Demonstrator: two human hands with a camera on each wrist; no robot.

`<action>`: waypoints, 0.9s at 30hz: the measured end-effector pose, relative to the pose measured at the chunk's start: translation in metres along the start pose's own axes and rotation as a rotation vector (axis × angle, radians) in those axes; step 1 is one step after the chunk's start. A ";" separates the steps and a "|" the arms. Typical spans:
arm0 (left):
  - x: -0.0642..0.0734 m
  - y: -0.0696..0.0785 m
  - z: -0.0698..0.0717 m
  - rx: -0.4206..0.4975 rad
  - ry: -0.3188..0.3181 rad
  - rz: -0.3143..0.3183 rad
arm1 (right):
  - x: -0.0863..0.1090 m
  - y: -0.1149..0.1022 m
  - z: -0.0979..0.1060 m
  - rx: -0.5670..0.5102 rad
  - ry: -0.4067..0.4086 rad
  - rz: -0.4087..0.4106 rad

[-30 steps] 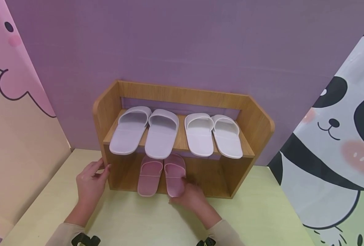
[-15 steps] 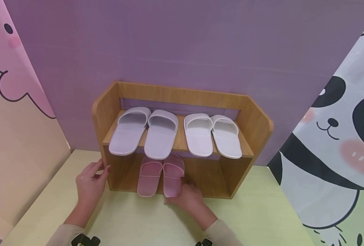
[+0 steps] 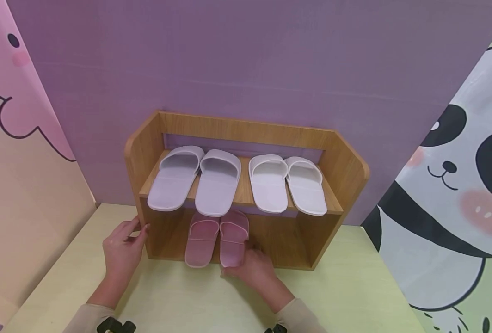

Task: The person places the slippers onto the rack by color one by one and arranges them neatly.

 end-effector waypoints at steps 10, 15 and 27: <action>-0.001 0.002 -0.001 0.007 0.000 -0.008 | 0.004 0.008 0.008 -0.065 0.060 -0.008; -0.002 0.006 0.001 -0.002 -0.027 0.002 | 0.008 0.023 0.016 -0.127 0.088 0.002; -0.011 -0.001 0.017 -0.087 -0.344 0.009 | 0.039 0.083 0.089 -0.169 0.085 0.099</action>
Point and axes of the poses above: each hand's wrist, its own x-axis away from the middle knuckle, its own z-axis out of the back of the hand, y = z × x, the point moved 4 cm from there along -x, towards the middle knuckle, and after that the axes turned 15 degrees about y, right-handed, at the moved point
